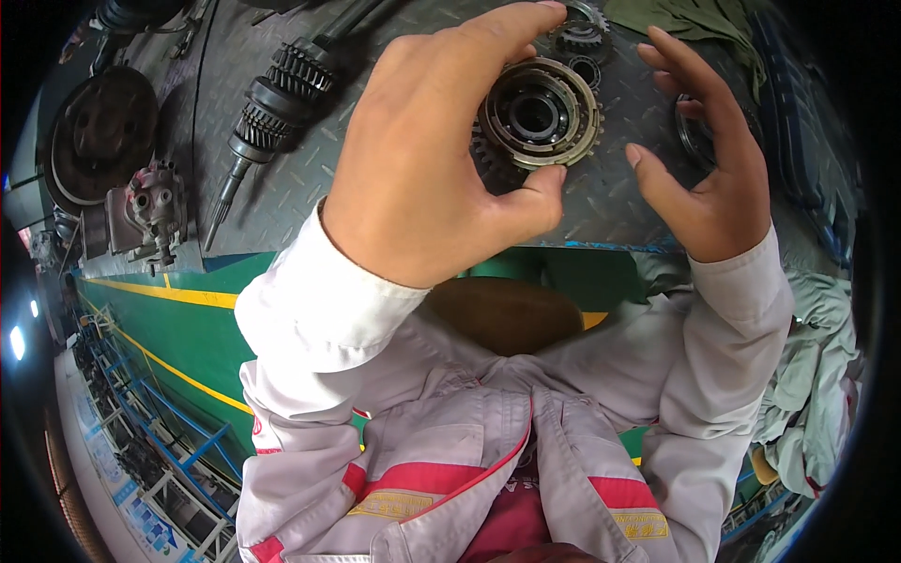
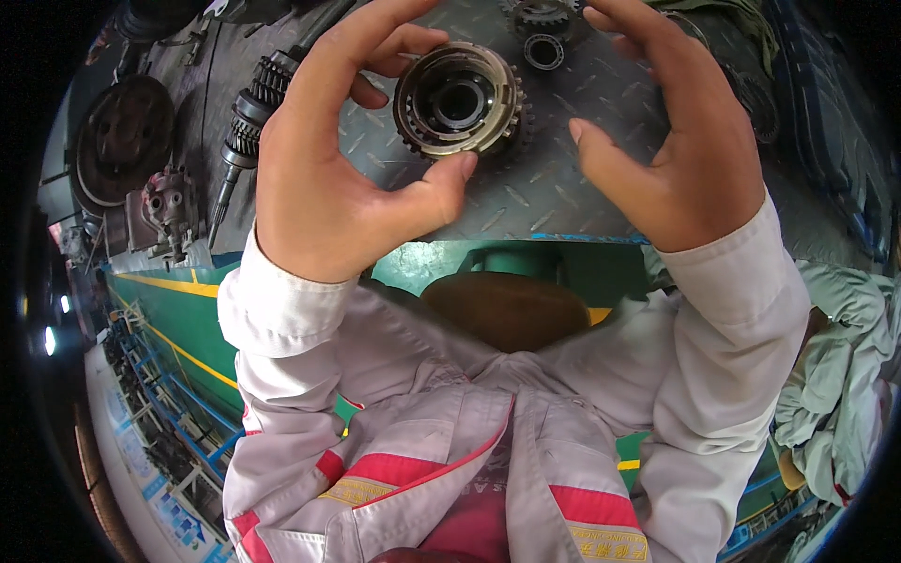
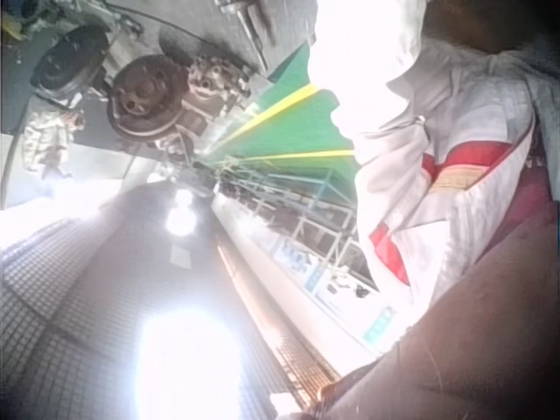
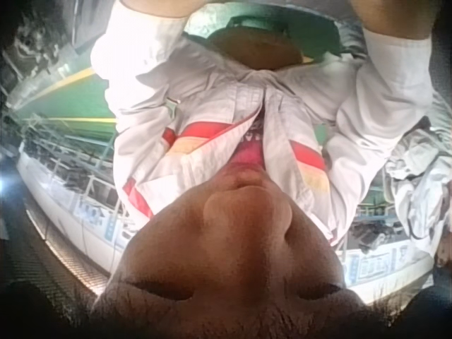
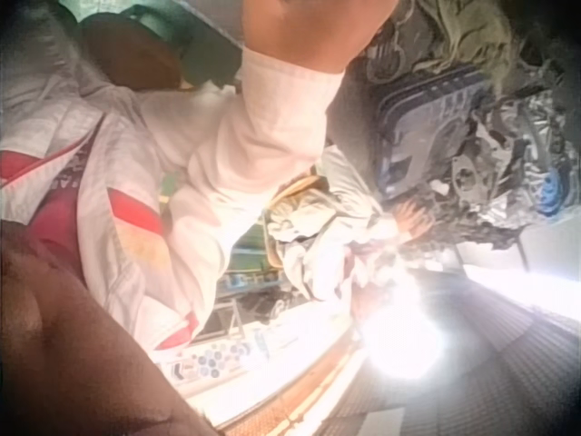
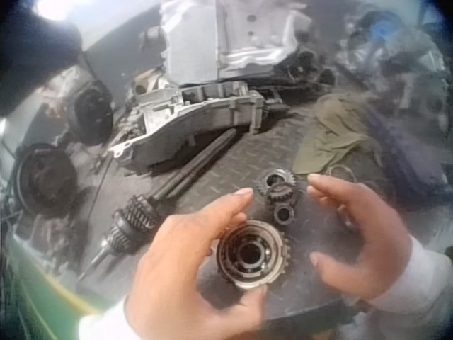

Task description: The person assembles various gears and bearings onto a metal shaft by hand, placing them one by one in a specific sequence.

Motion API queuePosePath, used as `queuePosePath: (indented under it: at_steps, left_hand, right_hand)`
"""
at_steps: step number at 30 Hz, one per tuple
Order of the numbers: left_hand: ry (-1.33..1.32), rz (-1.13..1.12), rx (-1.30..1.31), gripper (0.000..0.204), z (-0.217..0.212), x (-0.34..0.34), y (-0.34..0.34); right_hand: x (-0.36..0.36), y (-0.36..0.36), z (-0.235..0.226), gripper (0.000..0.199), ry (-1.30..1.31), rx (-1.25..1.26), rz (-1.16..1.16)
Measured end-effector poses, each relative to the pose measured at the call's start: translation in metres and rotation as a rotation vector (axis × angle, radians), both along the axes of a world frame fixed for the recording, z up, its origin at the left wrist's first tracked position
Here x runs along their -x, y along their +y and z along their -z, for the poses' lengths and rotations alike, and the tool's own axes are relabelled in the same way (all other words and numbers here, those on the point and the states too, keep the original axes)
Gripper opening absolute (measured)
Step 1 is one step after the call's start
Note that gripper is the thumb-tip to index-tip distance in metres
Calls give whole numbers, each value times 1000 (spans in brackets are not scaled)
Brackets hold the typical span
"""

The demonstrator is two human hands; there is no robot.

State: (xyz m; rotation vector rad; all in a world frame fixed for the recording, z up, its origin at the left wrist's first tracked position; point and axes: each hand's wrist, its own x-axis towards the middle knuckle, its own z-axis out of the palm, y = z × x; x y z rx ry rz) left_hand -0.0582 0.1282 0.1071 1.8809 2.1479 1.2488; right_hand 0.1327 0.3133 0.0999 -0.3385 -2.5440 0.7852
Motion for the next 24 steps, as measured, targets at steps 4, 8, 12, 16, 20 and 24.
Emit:
queuePosePath:
  at_steps: [4, 8, 12, 16, 20, 24]
  left_hand:
    - [13, 7, 5, 75, 2, 0, 6]
    - [23, 9, 10, 74, 3, 0, 6]
    - [32, 8, 10, 74, 3, 0, 6]
    - [45, 5, 13, 73, 5, -1, 7]
    - [56, -3, 11, 72, 7, -2, 7]
    - [60, -6, 21, 71, 6, -2, 5]
  right_hand:
    - [1, 0, 1, 78, -10, -10, 9]
    - [0, 2, 1, 78, -11, -19, -3]
    - [0, 1, -1, 78, -21, 8, -7]
    - [1, 0, 0, 78, -16, 11, -7]
    - [2, -2, 0, 78, -25, 10, 4]
    - [1, -1, 0, 78, -27, 13, -5]
